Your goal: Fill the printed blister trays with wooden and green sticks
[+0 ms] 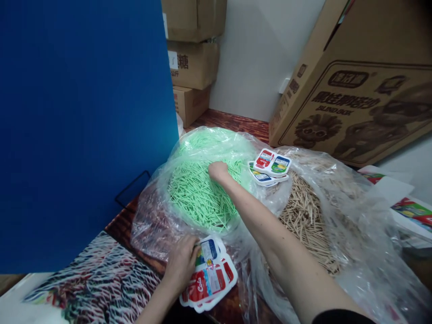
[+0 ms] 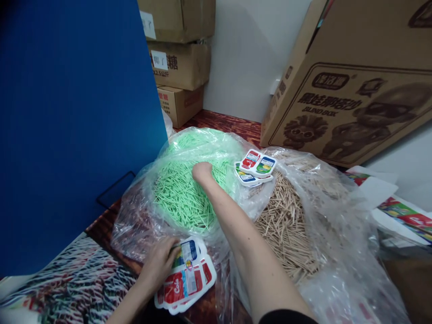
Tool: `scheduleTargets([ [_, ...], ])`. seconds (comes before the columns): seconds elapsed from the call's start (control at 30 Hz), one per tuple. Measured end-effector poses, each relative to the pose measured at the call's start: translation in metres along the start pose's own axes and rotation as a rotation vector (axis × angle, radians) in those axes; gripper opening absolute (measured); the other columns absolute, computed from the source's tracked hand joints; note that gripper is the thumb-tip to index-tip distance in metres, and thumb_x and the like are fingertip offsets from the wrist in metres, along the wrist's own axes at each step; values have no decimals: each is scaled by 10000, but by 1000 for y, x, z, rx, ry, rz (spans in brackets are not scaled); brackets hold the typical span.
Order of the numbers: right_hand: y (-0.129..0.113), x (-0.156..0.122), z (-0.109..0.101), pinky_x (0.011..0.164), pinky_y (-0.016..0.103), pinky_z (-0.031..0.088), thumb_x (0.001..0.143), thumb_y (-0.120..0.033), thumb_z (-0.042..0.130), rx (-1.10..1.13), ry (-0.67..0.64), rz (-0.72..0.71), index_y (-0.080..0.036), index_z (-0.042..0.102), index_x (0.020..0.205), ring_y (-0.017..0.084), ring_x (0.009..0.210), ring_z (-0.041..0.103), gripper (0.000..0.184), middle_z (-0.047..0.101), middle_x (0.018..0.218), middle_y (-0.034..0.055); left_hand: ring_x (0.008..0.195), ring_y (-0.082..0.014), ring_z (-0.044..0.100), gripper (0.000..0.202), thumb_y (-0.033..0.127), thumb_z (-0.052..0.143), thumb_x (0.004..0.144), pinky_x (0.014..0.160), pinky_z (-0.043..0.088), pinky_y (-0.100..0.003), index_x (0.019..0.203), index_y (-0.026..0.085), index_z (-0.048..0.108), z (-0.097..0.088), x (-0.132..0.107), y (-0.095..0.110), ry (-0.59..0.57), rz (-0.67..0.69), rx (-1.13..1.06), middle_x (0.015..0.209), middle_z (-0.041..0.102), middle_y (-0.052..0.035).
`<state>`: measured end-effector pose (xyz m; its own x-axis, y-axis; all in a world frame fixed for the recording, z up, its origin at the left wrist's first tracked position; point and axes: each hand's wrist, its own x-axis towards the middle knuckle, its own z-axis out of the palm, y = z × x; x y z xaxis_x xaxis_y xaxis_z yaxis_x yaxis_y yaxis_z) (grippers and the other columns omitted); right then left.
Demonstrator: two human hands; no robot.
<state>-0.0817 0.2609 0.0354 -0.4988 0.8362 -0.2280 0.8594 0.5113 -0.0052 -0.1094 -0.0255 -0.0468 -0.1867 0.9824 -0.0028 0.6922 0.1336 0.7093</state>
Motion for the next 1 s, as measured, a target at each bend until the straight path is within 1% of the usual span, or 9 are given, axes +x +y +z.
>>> scheduleTargets([
  [0.07, 7, -4, 0, 835, 417, 521, 904, -322, 561, 17, -27, 10, -154, 543, 1193, 211, 1001, 601, 335, 576, 1189, 91, 929, -259, 565, 172, 287, 497, 874, 808, 427, -399, 1012, 236, 588, -3, -3, 4, -11, 13, 10, 945, 619, -75],
  [0.17, 23, -9, 0, 820, 395, 522, 907, -316, 556, 70, -51, 41, -145, 571, 1147, 204, 978, 612, 295, 601, 1145, 89, 1036, -279, 519, 423, 319, 619, 804, 880, 399, -415, 1209, 259, 513, -4, -9, 10, -28, 49, 49, 1090, 586, -84],
  [0.23, 34, -12, 0, 807, 336, 503, 920, -270, 522, 122, -38, 61, -119, 614, 1061, 210, 979, 622, 226, 635, 1092, 116, 1057, -289, 500, 518, 300, 668, 761, 894, 384, -419, 1245, 265, 489, -2, -12, 11, -46, 62, 96, 1126, 568, -87],
  [0.4, 55, -18, 0, 757, 254, 446, 905, -209, 442, 271, 92, 95, -131, 617, 1010, 213, 974, 634, 219, 686, 1022, 122, 1012, -278, 502, 458, 257, 685, 732, 861, 387, -400, 1158, 234, 519, 5, -8, 7, -51, 24, 186, 1062, 552, -80],
  [0.6, 73, -41, -5, 615, 221, 419, 865, -180, 438, 463, 226, 62, -173, 556, 872, 162, 718, 646, 119, 707, 783, 49, 1006, -263, 517, 359, 209, 661, 729, 865, 395, -384, 1060, 210, 521, -5, 2, 6, -102, -57, 132, 1028, 561, -71],
  [0.7, 81, -56, -3, 590, 205, 408, 869, -161, 406, 555, 306, 34, -203, 499, 828, 131, 678, 633, 110, 693, 747, 8, 991, -255, 524, 315, 190, 644, 734, 856, 402, -379, 1021, 206, 515, -7, 1, 6, -68, -60, 99, 1018, 565, -68],
  [0.87, 92, -74, 6, 556, 218, 402, 827, -111, 448, 819, 548, -3, -220, 414, 695, 120, 548, 586, 175, 582, 556, -35, 927, -244, 526, 216, 181, 594, 770, 801, 410, -369, 975, 197, 526, -5, -2, 10, 33, -19, 167, 967, 550, -62],
  [0.93, 96, -77, 9, 507, 215, 395, 820, -96, 452, 934, 566, 1, -221, 410, 687, 108, 466, 549, 187, 539, 510, -54, 852, -226, 525, 79, 162, 559, 791, 757, 406, -349, 859, 192, 533, -5, -1, 13, 76, 4, 211, 871, 544, -44],
  [1.0, 98, -77, 10, 447, 207, 372, 808, -105, 490, 1020, 542, 2, -218, 419, 679, 102, 413, 523, 185, 528, 492, -60, 774, -199, 518, 74, 140, 541, 803, 706, 394, -315, 758, 194, 520, -7, 0, 13, 85, 22, 202, 774, 531, -19],
])
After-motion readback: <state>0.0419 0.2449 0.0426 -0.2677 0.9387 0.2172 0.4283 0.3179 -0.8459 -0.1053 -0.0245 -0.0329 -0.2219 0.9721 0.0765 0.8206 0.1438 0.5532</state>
